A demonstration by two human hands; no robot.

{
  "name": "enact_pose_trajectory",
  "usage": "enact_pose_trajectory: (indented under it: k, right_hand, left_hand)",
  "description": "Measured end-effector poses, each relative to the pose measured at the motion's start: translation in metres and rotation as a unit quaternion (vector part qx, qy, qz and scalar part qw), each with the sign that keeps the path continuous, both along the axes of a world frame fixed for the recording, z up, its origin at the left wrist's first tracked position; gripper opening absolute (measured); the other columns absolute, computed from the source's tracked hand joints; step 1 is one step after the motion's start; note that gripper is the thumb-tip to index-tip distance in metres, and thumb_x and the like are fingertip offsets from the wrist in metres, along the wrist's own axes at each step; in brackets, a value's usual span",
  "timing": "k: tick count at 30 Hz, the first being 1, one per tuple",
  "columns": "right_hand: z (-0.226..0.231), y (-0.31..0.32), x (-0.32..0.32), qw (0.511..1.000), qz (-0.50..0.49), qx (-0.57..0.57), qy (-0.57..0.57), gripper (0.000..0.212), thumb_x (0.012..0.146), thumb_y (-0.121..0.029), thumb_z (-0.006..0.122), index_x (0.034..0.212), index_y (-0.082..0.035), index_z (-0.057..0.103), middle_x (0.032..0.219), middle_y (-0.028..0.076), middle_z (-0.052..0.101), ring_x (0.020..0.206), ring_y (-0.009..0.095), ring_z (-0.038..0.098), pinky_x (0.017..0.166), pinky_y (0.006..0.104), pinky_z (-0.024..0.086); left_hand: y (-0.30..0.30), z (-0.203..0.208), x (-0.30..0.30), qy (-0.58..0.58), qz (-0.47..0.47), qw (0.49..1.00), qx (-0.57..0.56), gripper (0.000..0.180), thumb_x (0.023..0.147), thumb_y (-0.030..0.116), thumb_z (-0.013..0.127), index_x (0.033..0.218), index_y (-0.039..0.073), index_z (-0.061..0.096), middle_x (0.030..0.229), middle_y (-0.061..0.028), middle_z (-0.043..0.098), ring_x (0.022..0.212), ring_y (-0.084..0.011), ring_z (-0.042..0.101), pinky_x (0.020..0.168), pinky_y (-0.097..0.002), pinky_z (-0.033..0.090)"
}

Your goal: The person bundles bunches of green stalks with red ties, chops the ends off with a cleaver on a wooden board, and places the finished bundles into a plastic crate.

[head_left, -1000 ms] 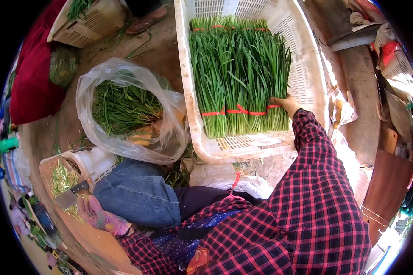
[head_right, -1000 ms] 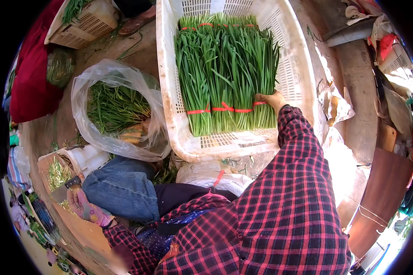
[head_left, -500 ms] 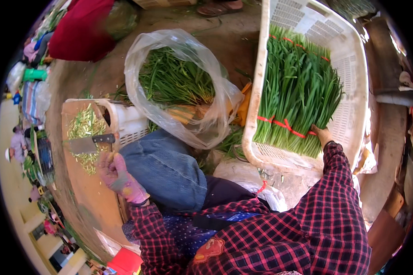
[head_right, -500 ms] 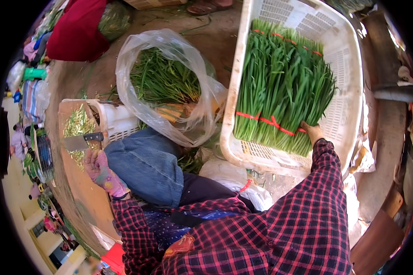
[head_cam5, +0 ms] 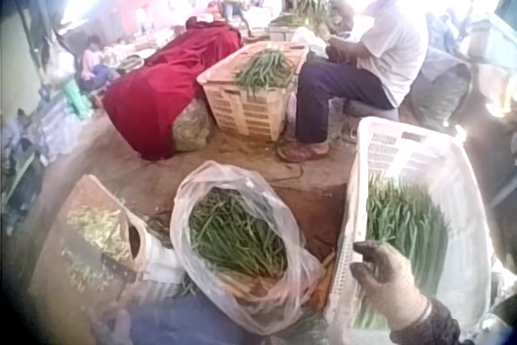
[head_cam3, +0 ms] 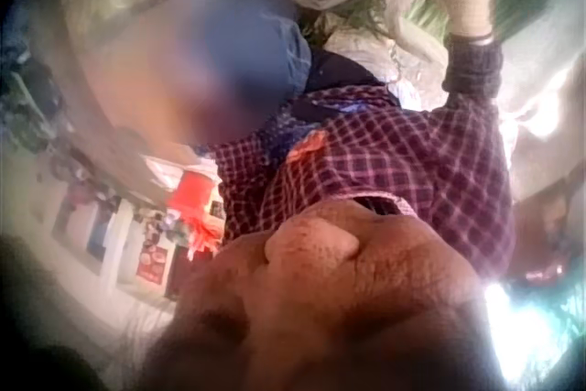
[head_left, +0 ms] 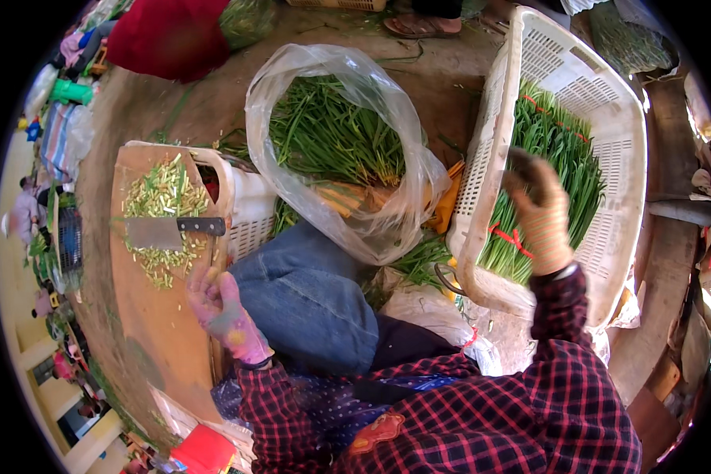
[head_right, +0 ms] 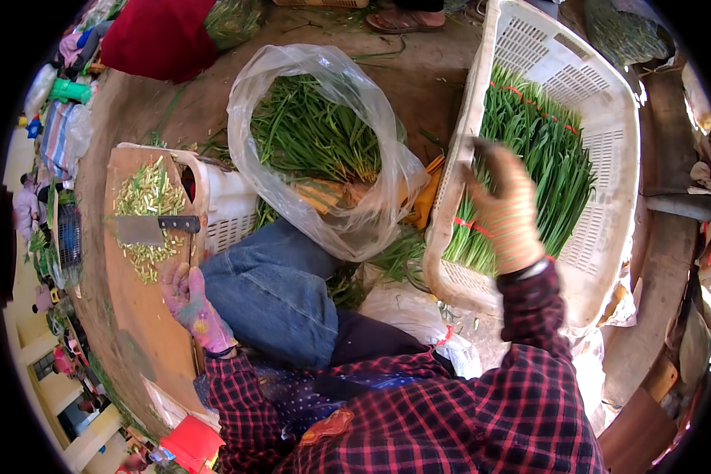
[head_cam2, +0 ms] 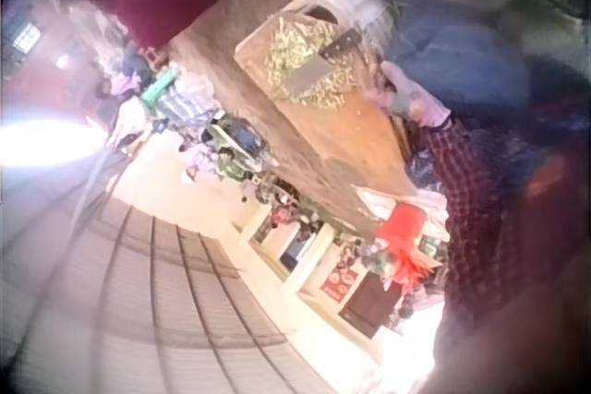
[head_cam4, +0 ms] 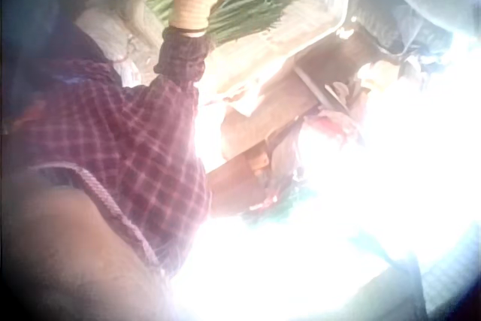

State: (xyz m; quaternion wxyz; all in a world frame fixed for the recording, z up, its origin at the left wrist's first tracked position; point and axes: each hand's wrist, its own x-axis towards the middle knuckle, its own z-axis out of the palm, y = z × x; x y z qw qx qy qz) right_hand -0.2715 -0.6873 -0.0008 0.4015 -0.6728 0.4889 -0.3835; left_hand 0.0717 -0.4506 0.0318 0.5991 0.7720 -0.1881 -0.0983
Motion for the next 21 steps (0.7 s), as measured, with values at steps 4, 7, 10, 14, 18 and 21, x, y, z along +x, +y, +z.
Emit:
enact_pose_trajectory:
  k: [4,7,10,14,18,21]
  right_hand:
    - [-0.029,0.046,0.148,0.98,0.166,0.038,0.1,0.026,0.085,-0.008,0.07,0.11,-0.003,0.064,0.091,0.001,0.06,0.088,0.011,0.059,0.069,0.0258,0.05]
    - [-0.133,0.054,0.216,0.929,0.056,0.366,-0.029,0.021,0.087,-0.011,0.064,0.105,-0.001,0.067,0.089,0.005,0.068,0.083,0.011,0.06,0.072,0.0241,0.048]
    - [-0.217,0.033,0.216,0.918,-0.032,0.396,-0.021,0.024,0.084,-0.007,0.061,0.107,-0.003,0.067,0.091,0.008,0.069,0.084,0.016,0.062,0.076,0.0274,0.048]
    - [-0.269,-0.016,0.184,0.931,-0.009,0.241,0.276,0.023,0.085,-0.007,0.053,0.1,-0.003,0.07,0.094,0.015,0.071,0.087,0.027,0.068,0.077,0.0355,0.053]
    - [-0.324,-0.078,0.118,0.78,0.076,0.079,0.616,0.024,0.086,-0.008,0.053,0.101,-0.006,0.073,0.1,0.015,0.071,0.096,0.029,0.068,0.082,0.038,0.055]
    - [-0.334,-0.092,0.101,0.835,0.003,0.108,0.54,0.024,0.085,-0.011,0.055,0.101,-0.006,0.071,0.099,0.017,0.07,0.095,0.031,0.067,0.083,0.039,0.052]
  left_hand:
    - [-0.025,0.007,-0.003,0.025,-0.019,0.999,-0.012,0.049,0.085,-0.002,0.064,0.131,0.0,0.049,0.122,-0.0118,0.055,0.105,-0.0171,0.054,0.09,-0.0273,0.046]
    - [-0.064,0.0,-0.011,0.049,-0.077,0.995,-0.046,0.047,0.086,0.001,0.063,0.131,0.002,0.05,0.123,-0.0119,0.056,0.107,-0.0188,0.054,0.091,-0.0302,0.046]
    - [-0.109,-0.016,-0.028,0.191,-0.101,0.975,-0.049,0.048,0.087,0.009,0.063,0.133,0.003,0.05,0.121,-0.0105,0.056,0.109,-0.0199,0.054,0.09,-0.0309,0.045]
    - [-0.167,-0.08,-0.017,0.47,-0.13,0.853,-0.186,0.039,0.086,0.004,0.064,0.124,0.005,0.054,0.102,-0.0071,0.061,0.088,-0.0186,0.062,0.076,-0.029,0.049]
    - [-0.175,-0.173,-0.021,0.528,-0.025,0.848,-0.023,0.035,0.082,0.004,0.065,0.116,0.003,0.057,0.095,-0.0042,0.06,0.085,-0.013,0.058,0.077,-0.0257,0.048]
    - [-0.153,-0.255,-0.012,0.572,-0.033,0.819,0.024,0.035,0.081,0.003,0.066,0.115,0.003,0.058,0.096,-0.0049,0.06,0.084,-0.0127,0.058,0.074,-0.0262,0.049]
